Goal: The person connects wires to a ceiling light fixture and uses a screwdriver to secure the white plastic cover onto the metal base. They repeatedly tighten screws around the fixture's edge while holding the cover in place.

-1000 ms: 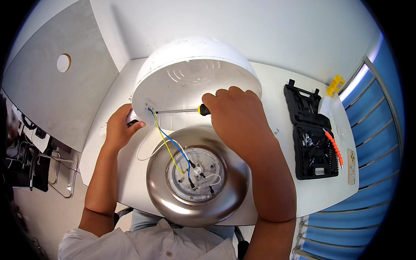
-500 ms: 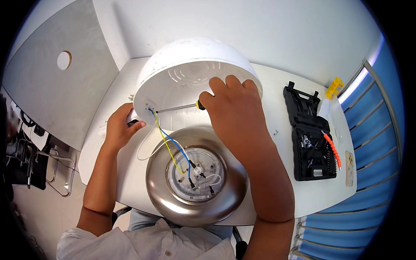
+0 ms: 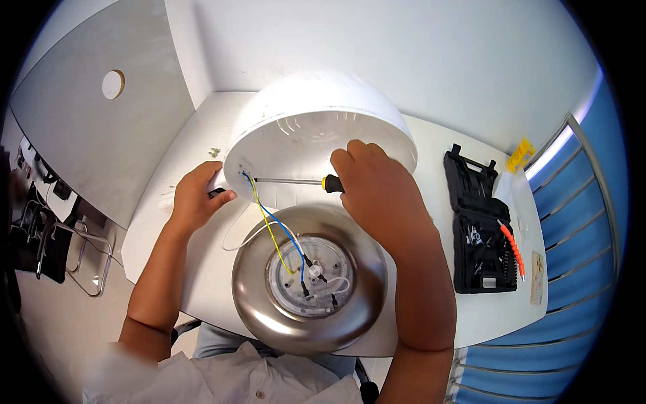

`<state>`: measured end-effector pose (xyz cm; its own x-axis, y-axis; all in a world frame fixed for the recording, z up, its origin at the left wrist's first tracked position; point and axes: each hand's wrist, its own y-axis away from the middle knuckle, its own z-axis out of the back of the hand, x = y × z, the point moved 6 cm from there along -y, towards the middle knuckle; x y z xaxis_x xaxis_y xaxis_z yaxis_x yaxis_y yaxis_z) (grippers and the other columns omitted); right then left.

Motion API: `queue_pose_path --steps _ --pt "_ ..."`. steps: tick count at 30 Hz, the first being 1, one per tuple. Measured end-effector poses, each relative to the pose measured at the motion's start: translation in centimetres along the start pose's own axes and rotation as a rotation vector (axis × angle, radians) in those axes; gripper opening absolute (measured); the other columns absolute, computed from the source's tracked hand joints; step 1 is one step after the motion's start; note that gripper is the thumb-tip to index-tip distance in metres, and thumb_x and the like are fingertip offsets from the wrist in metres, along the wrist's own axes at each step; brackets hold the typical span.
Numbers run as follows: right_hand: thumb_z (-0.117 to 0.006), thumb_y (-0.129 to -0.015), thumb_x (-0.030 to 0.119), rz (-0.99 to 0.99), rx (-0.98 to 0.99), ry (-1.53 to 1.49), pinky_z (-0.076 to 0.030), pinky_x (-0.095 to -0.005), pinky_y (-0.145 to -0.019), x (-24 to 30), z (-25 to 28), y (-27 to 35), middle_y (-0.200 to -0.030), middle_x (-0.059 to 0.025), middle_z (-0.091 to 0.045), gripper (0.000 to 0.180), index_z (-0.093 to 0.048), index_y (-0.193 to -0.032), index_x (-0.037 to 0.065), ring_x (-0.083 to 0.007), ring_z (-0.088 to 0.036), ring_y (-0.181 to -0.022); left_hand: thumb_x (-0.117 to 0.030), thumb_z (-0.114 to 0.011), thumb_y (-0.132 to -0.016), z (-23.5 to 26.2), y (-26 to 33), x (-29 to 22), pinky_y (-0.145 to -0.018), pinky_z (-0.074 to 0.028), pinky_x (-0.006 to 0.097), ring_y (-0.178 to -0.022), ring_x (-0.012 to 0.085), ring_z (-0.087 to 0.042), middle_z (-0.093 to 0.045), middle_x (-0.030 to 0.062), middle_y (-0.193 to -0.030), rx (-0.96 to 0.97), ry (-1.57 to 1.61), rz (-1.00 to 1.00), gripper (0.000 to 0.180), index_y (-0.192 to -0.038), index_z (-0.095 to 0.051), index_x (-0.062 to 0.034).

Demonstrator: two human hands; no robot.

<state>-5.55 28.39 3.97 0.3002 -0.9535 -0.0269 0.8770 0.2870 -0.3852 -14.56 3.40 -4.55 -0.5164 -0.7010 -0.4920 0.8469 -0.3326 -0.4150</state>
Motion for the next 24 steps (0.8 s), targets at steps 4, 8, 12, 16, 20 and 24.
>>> queue_pose_path --steps 4,8,12,16,20,24 --pt "-0.066 -0.079 0.009 0.081 -0.034 0.105 -0.041 -0.0377 -0.071 0.39 -0.07 -0.26 -0.084 -0.0056 -0.054 0.014 -0.055 -0.088 0.009 -0.0239 -0.054 -0.083 -0.023 -0.083 -0.069 0.06 0.09 0.22 -0.075 -0.049 0.041 -0.086 0.0321 -0.063 -0.067 0.0097 -0.098 -0.018 -0.027 -0.049 0.046 -0.108 -0.063 -0.0082" --pt "-0.066 -0.082 0.013 0.070 -0.019 0.226 -0.043 -0.0382 -0.070 0.69 0.09 -0.33 -0.083 -0.0054 -0.054 0.013 -0.056 -0.089 0.009 -0.0240 -0.055 -0.084 -0.026 -0.081 -0.071 -0.03 -0.04 0.05 -0.076 -0.048 0.041 -0.089 0.0315 -0.062 -0.067 0.0097 -0.100 -0.009 -0.035 -0.085 0.046 -0.108 -0.062 -0.0067" --pt "-0.070 -0.079 0.015 -0.006 0.025 -0.020 -0.047 -0.0410 -0.075 0.89 0.08 -0.08 -0.084 -0.0069 -0.054 0.022 -0.054 -0.092 0.008 -0.0273 -0.056 -0.089 -0.025 -0.083 -0.068 0.00 0.13 0.38 -0.076 -0.049 0.040 -0.089 0.0324 -0.063 -0.066 0.0107 -0.100 -0.004 -0.029 -0.057 0.049 -0.109 -0.062 -0.0059" --pt "-0.072 -0.077 0.014 0.003 0.050 0.007 -0.047 -0.0412 -0.074 0.76 0.28 -0.28 -0.084 -0.0070 -0.054 0.025 -0.053 -0.092 0.008 -0.0280 -0.057 -0.089 -0.025 -0.083 -0.069 -0.05 0.06 0.43 -0.076 -0.048 0.040 -0.089 0.0324 -0.063 -0.066 0.0107 -0.100 0.009 -0.035 -0.045 0.049 -0.109 -0.062 -0.0054" --pt "-0.071 -0.079 0.014 0.054 0.025 0.156 -0.045 -0.0397 -0.069 0.91 0.01 -0.47 -0.082 -0.0061 -0.054 0.021 -0.054 -0.091 0.009 -0.0266 -0.057 -0.085 -0.029 -0.081 -0.072 -0.07 0.14 0.47 -0.074 -0.047 0.041 -0.086 0.0310 -0.062 -0.066 0.0094 -0.098 0.000 -0.043 -0.058 0.047 -0.109 -0.062 -0.0068" --pt "-0.069 -0.081 0.016 0.049 -0.026 0.170 -0.043 -0.0393 -0.067 0.61 -0.48 -0.50 -0.077 -0.0062 -0.054 0.019 -0.054 -0.090 0.009 -0.0256 -0.058 -0.083 -0.031 -0.079 -0.074 -0.15 0.17 0.35 -0.074 -0.046 0.041 -0.085 0.0302 -0.062 -0.066 0.0087 -0.097 0.002 -0.048 -0.067 0.046 -0.109 -0.061 -0.0075"
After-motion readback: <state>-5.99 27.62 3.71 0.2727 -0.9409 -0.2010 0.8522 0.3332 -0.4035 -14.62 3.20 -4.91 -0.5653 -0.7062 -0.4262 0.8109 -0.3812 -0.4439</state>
